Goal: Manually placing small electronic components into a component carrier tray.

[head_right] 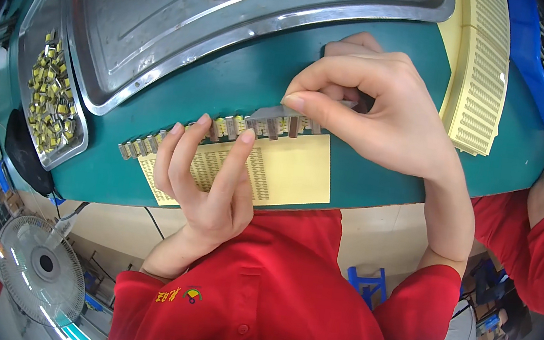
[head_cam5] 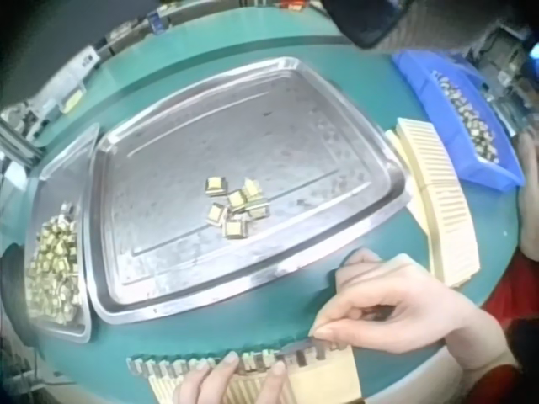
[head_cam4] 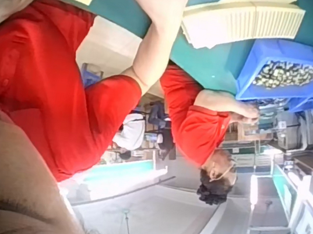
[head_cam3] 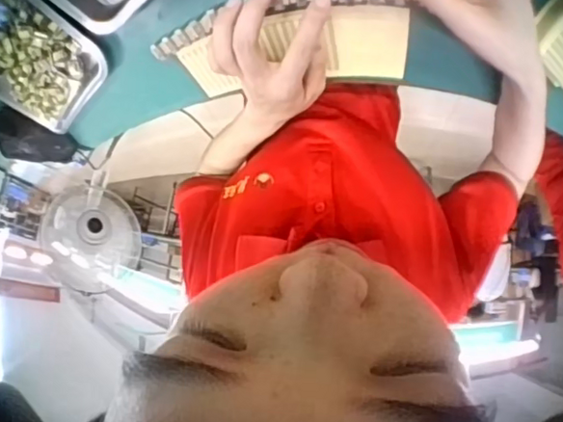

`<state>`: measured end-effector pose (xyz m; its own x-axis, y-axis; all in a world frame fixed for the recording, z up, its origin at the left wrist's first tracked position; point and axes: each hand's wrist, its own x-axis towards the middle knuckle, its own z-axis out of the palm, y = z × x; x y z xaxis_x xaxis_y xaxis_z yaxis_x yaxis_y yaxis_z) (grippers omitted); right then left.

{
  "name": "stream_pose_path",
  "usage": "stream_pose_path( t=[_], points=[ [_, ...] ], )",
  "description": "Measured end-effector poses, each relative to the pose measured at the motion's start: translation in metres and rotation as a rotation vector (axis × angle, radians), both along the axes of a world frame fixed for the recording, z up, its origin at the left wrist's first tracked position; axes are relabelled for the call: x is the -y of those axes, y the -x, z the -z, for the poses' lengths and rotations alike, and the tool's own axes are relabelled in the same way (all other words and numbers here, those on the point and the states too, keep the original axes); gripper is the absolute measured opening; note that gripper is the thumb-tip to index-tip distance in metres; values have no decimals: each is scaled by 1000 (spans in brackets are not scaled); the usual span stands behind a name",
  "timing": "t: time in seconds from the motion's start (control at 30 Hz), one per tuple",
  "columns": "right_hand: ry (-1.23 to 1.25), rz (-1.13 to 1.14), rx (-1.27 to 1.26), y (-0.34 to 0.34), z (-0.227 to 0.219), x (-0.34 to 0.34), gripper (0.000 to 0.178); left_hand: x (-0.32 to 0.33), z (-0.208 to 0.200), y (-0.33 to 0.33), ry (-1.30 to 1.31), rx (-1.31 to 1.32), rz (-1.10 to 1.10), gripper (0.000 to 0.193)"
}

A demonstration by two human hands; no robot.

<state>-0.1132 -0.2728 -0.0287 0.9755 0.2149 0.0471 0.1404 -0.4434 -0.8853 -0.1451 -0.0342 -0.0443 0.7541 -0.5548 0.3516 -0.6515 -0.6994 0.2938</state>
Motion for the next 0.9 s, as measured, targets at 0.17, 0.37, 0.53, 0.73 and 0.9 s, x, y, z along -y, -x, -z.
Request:
stream_pose_path(
  t=[0.17,0.37,0.53,0.73,0.9],
  points=[
    [-55,32,-8,2,0,-3,7,0,-2,1,-9,-4,4,45],
    [-177,150,-173,3,-6,-3,10,0,2,2,-5,66,-58,42],
    [-132,61,-93,2,-5,10,11,3,-10,3,-47,-38,-27,44],
    [-93,19,-97,4,-7,9,9,3,-9,1,-39,9,-56,40],
    [-70,12,-80,4,-6,9,9,5,-8,3,-31,5,-41,38]
  ],
)
